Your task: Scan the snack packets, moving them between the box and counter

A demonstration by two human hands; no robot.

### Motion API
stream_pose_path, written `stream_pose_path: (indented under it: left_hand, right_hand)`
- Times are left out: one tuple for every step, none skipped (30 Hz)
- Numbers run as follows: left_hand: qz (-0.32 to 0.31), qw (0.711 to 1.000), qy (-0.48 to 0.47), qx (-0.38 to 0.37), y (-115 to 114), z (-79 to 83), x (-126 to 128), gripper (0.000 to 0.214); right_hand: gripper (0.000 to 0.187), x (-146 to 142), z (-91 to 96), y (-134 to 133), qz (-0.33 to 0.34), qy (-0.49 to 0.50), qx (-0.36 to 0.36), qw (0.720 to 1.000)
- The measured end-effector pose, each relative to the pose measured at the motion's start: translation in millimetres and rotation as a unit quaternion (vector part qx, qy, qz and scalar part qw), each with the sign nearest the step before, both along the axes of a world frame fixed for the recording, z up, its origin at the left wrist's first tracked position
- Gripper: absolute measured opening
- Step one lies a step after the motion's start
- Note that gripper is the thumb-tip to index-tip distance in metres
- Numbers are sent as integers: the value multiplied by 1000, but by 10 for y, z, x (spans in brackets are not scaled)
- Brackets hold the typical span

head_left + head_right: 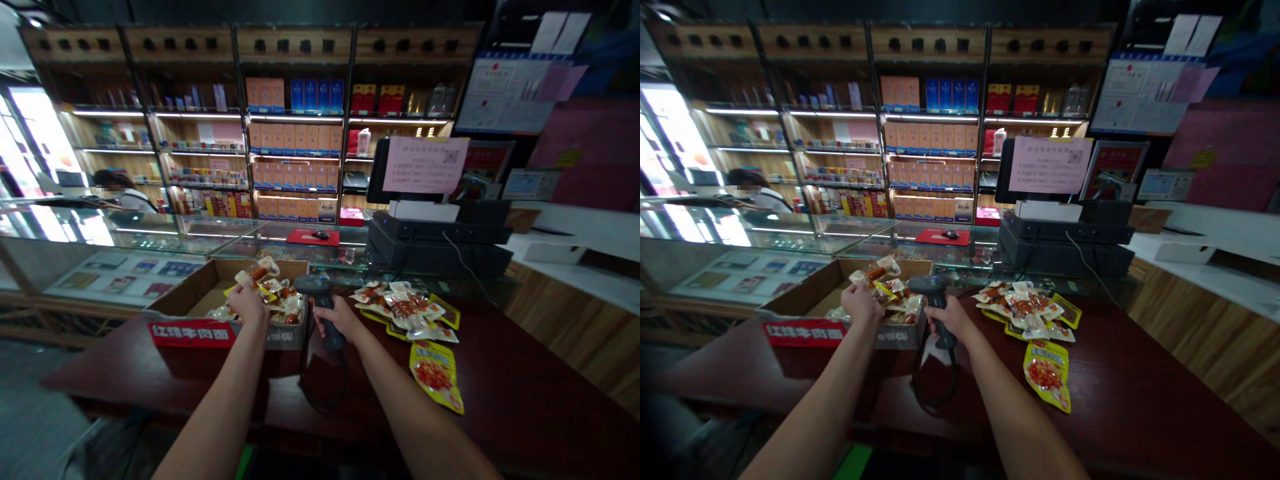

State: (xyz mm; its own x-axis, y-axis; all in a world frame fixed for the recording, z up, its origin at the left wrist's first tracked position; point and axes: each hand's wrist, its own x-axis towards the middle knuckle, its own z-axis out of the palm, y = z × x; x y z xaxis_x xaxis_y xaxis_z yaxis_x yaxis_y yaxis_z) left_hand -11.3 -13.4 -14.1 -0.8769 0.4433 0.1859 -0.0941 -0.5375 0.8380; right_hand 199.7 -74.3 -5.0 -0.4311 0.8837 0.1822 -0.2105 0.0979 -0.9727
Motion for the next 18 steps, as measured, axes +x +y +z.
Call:
stream_pose_path:
  left_hand:
    - [23, 999, -23, 2, -25, 10, -28, 16]
    - [44, 998, -36, 9, -53, 28, -44, 22]
    - [61, 997, -36, 22, -82, 50, -52, 29]
    - [71, 996, -22, 40, -110, 77, -51, 38]
    - [81, 995, -2, 56, -139, 106, -41, 44]
    - [89, 993, 20, 72, -168, 136, -21, 49]
    - [92, 991, 43, 87, -196, 165, 14, 52]
    - [87, 989, 65, 104, -224, 192, 65, 53]
    - [75, 987, 83, 119, -252, 214, 135, 53]
    - [55, 985, 99, 130, -278, 227, 224, 51]
    - [27, 984, 114, 135, -301, 229, 332, 47]
    - [-8, 983, 129, 133, -319, 217, 457, 43]
    - [-48, 981, 143, 125, -329, 189, 595, 38]
    - [-92, 977, 155, 111, -330, 147, 743, 33]
    - [-142, 972, 162, 91, -320, 91, 897, 29]
    - [-198, 964, 162, 67, -300, 26, 1054, 26]
    - [-261, 952, 156, 34, -271, -43, 1210, 24]
    - [-324, 935, 144, -4, -236, -111, 1363, 23]
  right_hand:
    - [24, -36, 10, 4, 10, -5, -1, 1000]
    - [24, -60, 17, 5, 17, -10, -2, 1000]
    - [24, -74, 21, 5, 21, -13, -3, 1000]
    - [25, -78, 21, 3, 23, -14, -4, 1000]
    - [25, -73, 15, 2, 21, -14, -5, 1000]
    - [26, -59, 3, 1, 18, -13, -6, 1000]
    - [27, -36, -14, 1, 12, -11, -6, 1000]
    - [29, -3, -35, 1, 4, -10, -7, 1000]
    - [29, 38, -61, 1, -6, -8, -7, 1000]
    - [28, 90, -88, -2, -18, -7, -8, 1000]
    - [27, 153, -117, -7, -33, -5, -8, 999]
    - [25, 226, -146, -14, -50, -2, -8, 999]
    - [24, 310, -175, -25, -69, 3, -6, 998]
    - [23, 403, -203, -38, -90, 11, -4, 996]
    - [23, 504, -231, -55, -114, 21, -2, 993]
    - [23, 609, -259, -73, -138, 31, -1, 990]
    - [23, 716, -289, -92, -164, 41, -1, 986]
    - [23, 821, -320, -112, -188, 52, -1, 981]
